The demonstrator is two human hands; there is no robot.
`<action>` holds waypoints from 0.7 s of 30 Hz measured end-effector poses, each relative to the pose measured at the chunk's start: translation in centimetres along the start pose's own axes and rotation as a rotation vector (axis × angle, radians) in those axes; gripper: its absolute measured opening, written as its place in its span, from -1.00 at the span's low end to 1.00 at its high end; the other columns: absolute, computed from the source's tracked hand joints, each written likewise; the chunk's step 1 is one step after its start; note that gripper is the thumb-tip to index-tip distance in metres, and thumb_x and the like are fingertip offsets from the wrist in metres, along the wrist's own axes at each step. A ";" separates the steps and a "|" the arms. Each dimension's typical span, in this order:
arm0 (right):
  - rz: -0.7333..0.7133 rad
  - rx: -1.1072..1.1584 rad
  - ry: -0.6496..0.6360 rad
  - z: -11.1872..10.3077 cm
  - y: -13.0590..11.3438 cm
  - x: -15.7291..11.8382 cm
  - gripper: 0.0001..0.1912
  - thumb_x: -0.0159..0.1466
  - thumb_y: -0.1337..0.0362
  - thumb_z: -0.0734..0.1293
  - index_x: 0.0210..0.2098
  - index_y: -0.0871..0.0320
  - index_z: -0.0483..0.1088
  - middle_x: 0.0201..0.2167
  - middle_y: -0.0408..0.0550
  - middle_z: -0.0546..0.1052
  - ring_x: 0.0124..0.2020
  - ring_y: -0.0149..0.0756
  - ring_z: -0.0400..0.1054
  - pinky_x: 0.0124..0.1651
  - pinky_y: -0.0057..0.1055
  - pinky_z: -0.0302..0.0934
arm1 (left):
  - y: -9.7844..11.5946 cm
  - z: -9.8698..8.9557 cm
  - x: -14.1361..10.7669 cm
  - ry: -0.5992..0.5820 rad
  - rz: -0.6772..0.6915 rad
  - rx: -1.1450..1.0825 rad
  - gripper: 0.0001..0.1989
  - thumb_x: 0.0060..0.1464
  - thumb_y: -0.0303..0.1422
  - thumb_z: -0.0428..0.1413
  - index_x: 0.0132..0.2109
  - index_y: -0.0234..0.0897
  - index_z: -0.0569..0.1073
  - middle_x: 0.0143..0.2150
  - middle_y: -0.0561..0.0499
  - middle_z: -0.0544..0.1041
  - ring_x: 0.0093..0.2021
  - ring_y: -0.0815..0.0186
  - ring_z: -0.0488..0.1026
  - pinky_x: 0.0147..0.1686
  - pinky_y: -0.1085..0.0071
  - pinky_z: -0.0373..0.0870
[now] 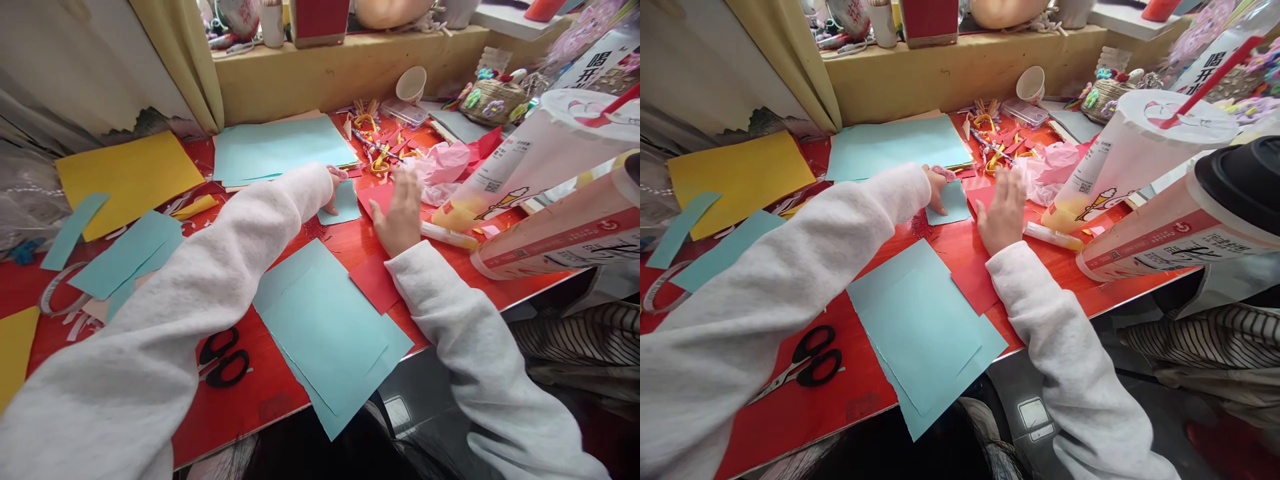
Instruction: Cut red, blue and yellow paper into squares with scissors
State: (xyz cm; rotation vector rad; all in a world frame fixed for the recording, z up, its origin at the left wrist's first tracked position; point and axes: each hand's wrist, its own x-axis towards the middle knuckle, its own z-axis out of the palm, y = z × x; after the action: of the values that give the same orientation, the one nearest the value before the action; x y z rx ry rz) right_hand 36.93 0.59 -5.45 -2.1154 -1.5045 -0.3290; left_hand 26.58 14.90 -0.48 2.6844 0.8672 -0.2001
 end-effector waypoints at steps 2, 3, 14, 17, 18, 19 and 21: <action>-0.125 -0.001 -0.077 -0.2 -0.4 -0.2 -0.43 0.23 0.18 0.14 0.20 0.25 0.01 0.22 0.15 0.13 0.29 -0.06 -0.18 0.26 0.05 -0.27 | 0.6 -0.4 -0.6 -0.065 -0.060 0.076 -0.31 -0.30 -0.37 0.32 0.03 -0.42 0.30 0.12 -0.15 0.30 0.11 0.14 0.18 0.16 0.26 0.06; -0.137 -0.004 -0.113 -0.1 -0.5 -0.2 -0.46 0.24 0.19 0.15 0.17 0.25 0.07 0.20 0.14 0.17 0.29 -0.06 -0.14 0.26 0.06 -0.28 | 0.9 -0.5 -0.9 -0.091 -0.081 0.107 -0.34 -0.26 -0.35 0.30 0.04 -0.41 0.29 0.10 -0.12 0.33 0.11 0.17 0.19 0.16 0.30 0.06; -0.089 0.699 -0.004 1.1 -0.6 1.1 -0.48 0.27 0.03 0.13 0.15 0.12 0.04 0.09 0.06 0.32 0.09 -0.22 0.25 0.05 -0.18 0.21 | 1.3 -4.1 -2.8 0.048 0.137 0.233 -0.34 -0.09 -0.36 0.16 0.14 -0.52 0.14 0.09 -0.23 0.31 0.09 0.08 0.26 0.06 0.31 0.18; -0.035 0.879 -0.045 1.1 -0.9 1.2 -0.73 0.26 0.13 0.17 -0.15 0.14 0.31 -0.15 -0.03 0.49 -0.13 -0.25 0.39 -0.07 -0.25 0.28 | 1.2 -4.2 -3.5 0.046 0.193 0.185 -0.40 -0.09 -0.41 0.12 0.11 -0.52 0.17 0.09 -0.26 0.31 0.08 0.10 0.26 0.06 0.28 0.18; -0.010 0.885 -0.065 1.1 -1.0 1.1 -0.79 0.25 0.17 0.18 -0.23 0.15 0.34 -0.23 -0.04 0.51 -0.18 -0.25 0.41 -0.10 -0.26 0.30 | 0.9 -4.0 -3.7 0.050 0.204 0.137 -0.43 -0.08 -0.42 0.10 0.09 -0.51 0.18 0.09 -0.24 0.31 0.07 0.12 0.27 0.04 0.29 0.19; 0.009 0.871 -0.086 1.0 -1.1 1.0 -0.82 0.24 0.21 0.19 -0.28 0.16 0.34 -0.27 -0.05 0.52 -0.21 -0.26 0.42 -0.12 -0.27 0.30 | 0.6 -3.8 -3.8 0.054 0.213 0.083 -0.47 -0.07 -0.42 0.07 0.08 -0.50 0.19 0.08 -0.21 0.31 0.05 0.17 0.28 0.02 0.30 0.21; 0.016 0.785 -0.127 0.8 -1.3 0.8 -0.84 0.21 0.29 0.20 -0.25 0.18 0.34 -0.26 -0.04 0.53 -0.20 -0.25 0.41 -0.11 -0.27 0.30 | -0.2 -3.2 -4.0 0.054 0.226 -0.006 -0.52 -0.05 -0.44 0.01 0.07 -0.44 0.18 0.09 -0.11 0.33 0.01 0.26 0.30 0.01 0.33 0.23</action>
State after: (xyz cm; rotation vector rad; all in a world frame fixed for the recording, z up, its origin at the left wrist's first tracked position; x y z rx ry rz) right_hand 35.93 1.99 -5.38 -1.5268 -1.3723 0.3630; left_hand 23.36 14.00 3.38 2.7661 0.5712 -0.0744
